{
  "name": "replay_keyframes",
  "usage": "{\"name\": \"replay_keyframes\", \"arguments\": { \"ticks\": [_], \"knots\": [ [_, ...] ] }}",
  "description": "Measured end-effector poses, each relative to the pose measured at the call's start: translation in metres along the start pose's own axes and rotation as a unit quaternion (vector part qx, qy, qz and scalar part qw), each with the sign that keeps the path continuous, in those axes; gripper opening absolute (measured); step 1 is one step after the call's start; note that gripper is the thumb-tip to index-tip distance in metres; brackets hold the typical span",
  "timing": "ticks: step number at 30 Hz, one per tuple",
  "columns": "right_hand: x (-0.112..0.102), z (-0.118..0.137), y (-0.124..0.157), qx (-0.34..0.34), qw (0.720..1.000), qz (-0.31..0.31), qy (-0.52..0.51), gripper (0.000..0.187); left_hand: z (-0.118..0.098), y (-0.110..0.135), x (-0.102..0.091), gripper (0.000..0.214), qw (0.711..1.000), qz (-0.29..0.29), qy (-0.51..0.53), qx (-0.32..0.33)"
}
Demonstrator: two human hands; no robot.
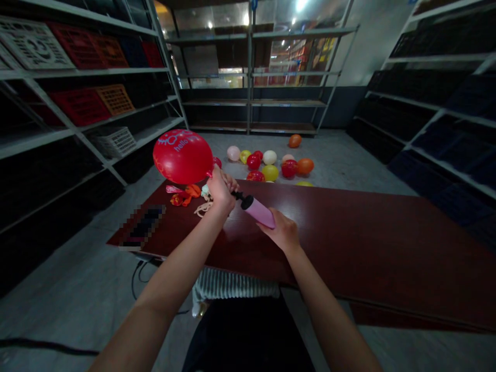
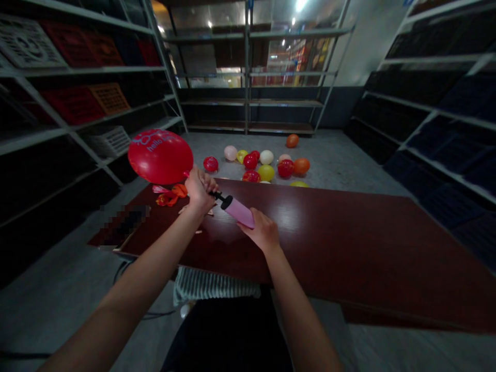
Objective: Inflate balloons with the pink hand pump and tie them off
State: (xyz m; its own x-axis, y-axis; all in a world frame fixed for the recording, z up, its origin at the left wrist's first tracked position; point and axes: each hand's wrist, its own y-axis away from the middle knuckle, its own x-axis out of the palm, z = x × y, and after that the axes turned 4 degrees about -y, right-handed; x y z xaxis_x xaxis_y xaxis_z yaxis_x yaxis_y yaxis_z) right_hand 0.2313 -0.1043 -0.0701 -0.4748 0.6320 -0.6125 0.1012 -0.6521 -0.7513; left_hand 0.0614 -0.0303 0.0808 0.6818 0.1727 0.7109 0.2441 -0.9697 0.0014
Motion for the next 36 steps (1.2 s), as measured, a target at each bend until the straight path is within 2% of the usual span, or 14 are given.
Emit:
{"name": "replay_keyframes", "arguments": {
  "ticks": [7,11,15,18,21,24,30,33,36],
  "knots": [
    [-0.006,0.004,0.001,-0.027,1.0,0.014,0.006,0.046,-0.054,-0.011,-0.016,0.056,0.999,-0.012,0.03,0.04],
    [-0.008,0.004,0.001,-0.067,0.997,-0.006,0.022,0.044,-0.086,-0.013,-0.02,0.057,0.997,-0.003,0.031,0.074],
    [-0.007,0.003,0.001,-0.076,0.997,-0.006,0.026,0.042,-0.098,-0.012,-0.017,0.061,0.995,0.0,0.023,0.093],
    [-0.008,0.001,0.001,-0.063,0.997,-0.021,0.029,0.041,-0.089,-0.016,-0.011,0.062,0.996,0.006,0.016,0.086],
    [-0.007,-0.001,0.0,-0.041,0.998,-0.032,0.037,0.041,-0.066,-0.02,0.0,0.061,0.998,0.011,0.01,0.065],
    [-0.006,-0.003,0.001,-0.002,0.999,-0.024,0.037,0.042,-0.032,-0.018,0.013,0.06,0.999,0.016,-0.001,0.035],
    [-0.003,-0.007,0.003,0.091,0.995,-0.016,0.041,0.047,0.039,0.003,0.035,0.057,0.999,0.045,-0.014,0.003],
    [-0.004,-0.009,0.003,0.126,0.991,0.004,0.038,0.048,0.054,0.006,0.04,0.056,0.998,0.052,-0.017,0.006],
    [-0.005,-0.009,0.001,0.131,0.991,0.02,0.033,0.05,0.053,0.002,0.037,0.055,0.999,0.035,-0.024,0.006]
  ]
}}
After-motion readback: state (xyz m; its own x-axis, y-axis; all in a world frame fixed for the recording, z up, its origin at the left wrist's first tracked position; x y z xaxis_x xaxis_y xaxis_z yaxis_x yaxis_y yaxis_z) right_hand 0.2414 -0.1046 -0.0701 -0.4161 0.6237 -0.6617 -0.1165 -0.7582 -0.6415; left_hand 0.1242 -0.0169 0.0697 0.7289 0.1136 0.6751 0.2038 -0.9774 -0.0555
